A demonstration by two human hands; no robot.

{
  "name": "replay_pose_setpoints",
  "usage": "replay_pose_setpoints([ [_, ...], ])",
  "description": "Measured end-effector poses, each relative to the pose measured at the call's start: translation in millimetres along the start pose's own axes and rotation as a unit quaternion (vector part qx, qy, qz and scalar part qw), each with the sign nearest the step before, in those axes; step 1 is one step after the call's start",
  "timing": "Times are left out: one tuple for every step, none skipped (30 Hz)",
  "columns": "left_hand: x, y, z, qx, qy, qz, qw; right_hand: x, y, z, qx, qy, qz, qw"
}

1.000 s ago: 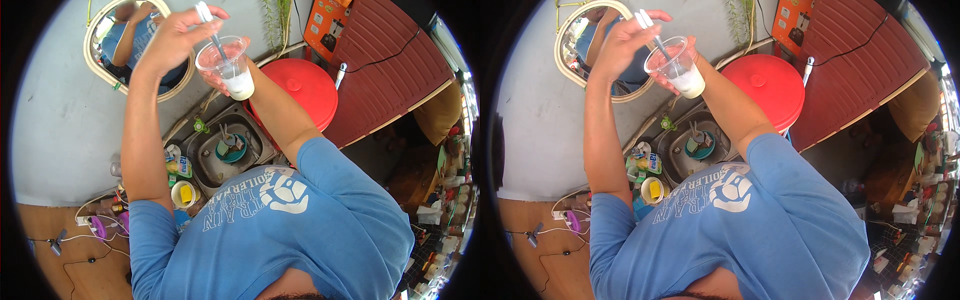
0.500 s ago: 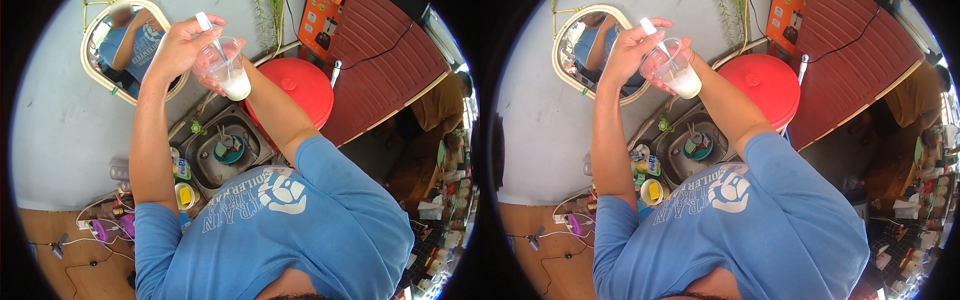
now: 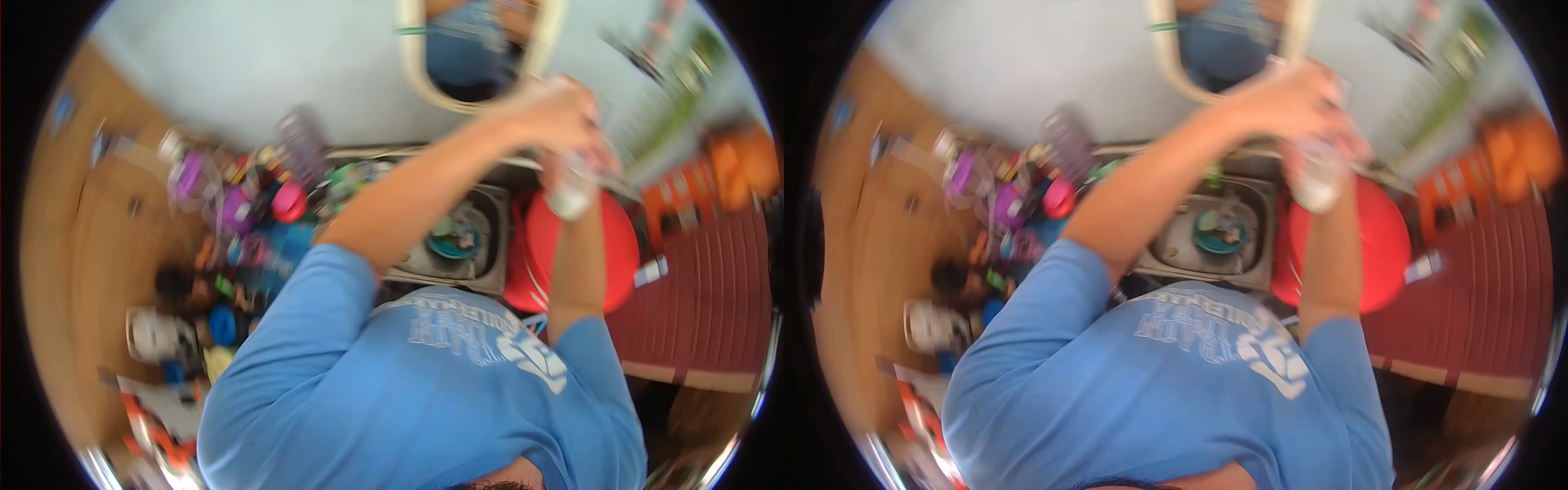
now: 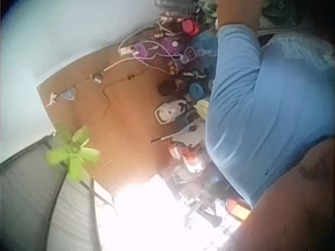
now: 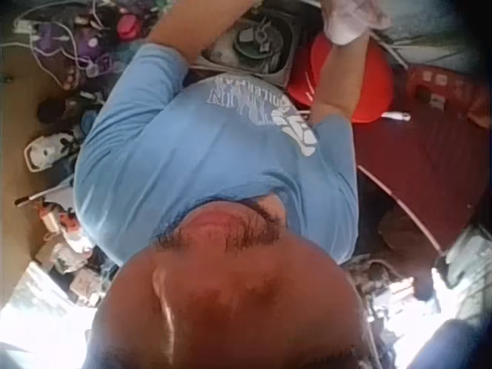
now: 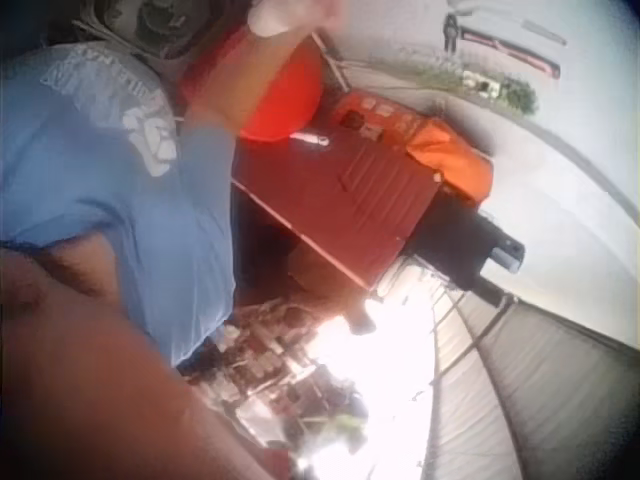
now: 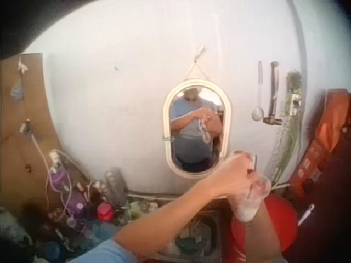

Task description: The person pours liquid from a carton into a small cup, pours it into a larger plastic cup, adds another liquid from a bottle, and stirs the mixture. The person also washes items in a sink and moves a pan of liquid near a stove.

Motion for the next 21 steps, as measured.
replay_pose_setpoints([
  [-14,13,3,0.006,0.001,-0.056,0.998,-2,-18,10,-0.106,-0.004,-0.045,0.993],
  [-19,35,-12,0.029,0.008,-0.076,0.997,9,-30,18,-0.098,-0.024,-0.028,0.994],
  [-15,56,-25,0.046,0.022,-0.082,0.995,18,-44,27,-0.072,-0.030,-0.001,0.997],
  [-17,85,-38,0.072,0.007,-0.114,0.991,28,-59,37,-0.056,-0.036,0.026,0.997],
  [-13,108,-54,0.154,-0.030,-0.106,0.982,36,-68,44,-0.040,-0.034,0.052,0.997],
  [-11,132,-72,0.232,-0.070,-0.098,0.965,47,-77,53,-0.045,-0.037,0.067,0.996],
  [-14,157,-83,0.243,-0.075,-0.111,0.961,52,-82,62,-0.040,-0.038,0.081,0.995],
  [-15,194,-96,0.281,-0.088,-0.113,0.949,66,-86,67,-0.040,-0.038,0.099,0.994],
  [-14,234,-111,0.318,-0.103,-0.114,0.936,79,-88,75,-0.040,-0.043,0.114,0.992],
  [-23,272,-123,0.340,-0.108,-0.159,0.921,82,-87,79,-0.031,-0.035,0.127,0.991],
  [-31,326,-139,0.363,-0.126,-0.216,0.898,94,-92,87,-0.039,-0.041,0.144,0.988],
  [-52,388,-151,0.408,-0.144,-0.300,0.850,105,-92,93,-0.038,-0.045,0.156,0.986],
  [-71,453,-165,0.417,-0.146,-0.470,0.764,115,-92,95,-0.034,-0.047,0.159,0.986],
  [-82,536,-178,0.461,-0.243,-0.488,0.700,124,-95,104,-0.054,-0.064,0.145,0.986],
  [-85,602,-192,0.382,-0.326,-0.620,0.603,131,-95,113,-0.068,-0.081,0.134,0.985],
  [-85,681,-196,0.347,-0.338,-0.695,0.532,135,-105,131,-0.054,-0.069,0.172,0.981],
  [-85,720,-199,0.285,-0.329,-0.766,0.473,139,-106,140,-0.041,-0.059,0.181,0.981],
  [-86,759,-197,0.259,-0.331,-0.786,0.453,145,-107,149,-0.033,-0.059,0.186,0.980],
  [-93,793,-193,0.254,-0.328,-0.789,0.454,149,-108,156,-0.028,-0.060,0.184,0.981],
  [-106,826,-190,0.251,-0.300,-0.796,0.462,156,-108,162,-0.022,-0.064,0.180,0.981],
  [-117,848,-190,0.247,-0.271,-0.803,0.470,162,-105,166,-0.015,-0.068,0.179,0.981],
])
Point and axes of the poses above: each hand's wrist, its own y-axis away from the middle knuckle, its own z-axis out of the palm, x = y × z, the point moved 6 cm from there along -y, towards the middle knuckle, and after that the axes turned 9 degrees about y, right-handed, at the moved point
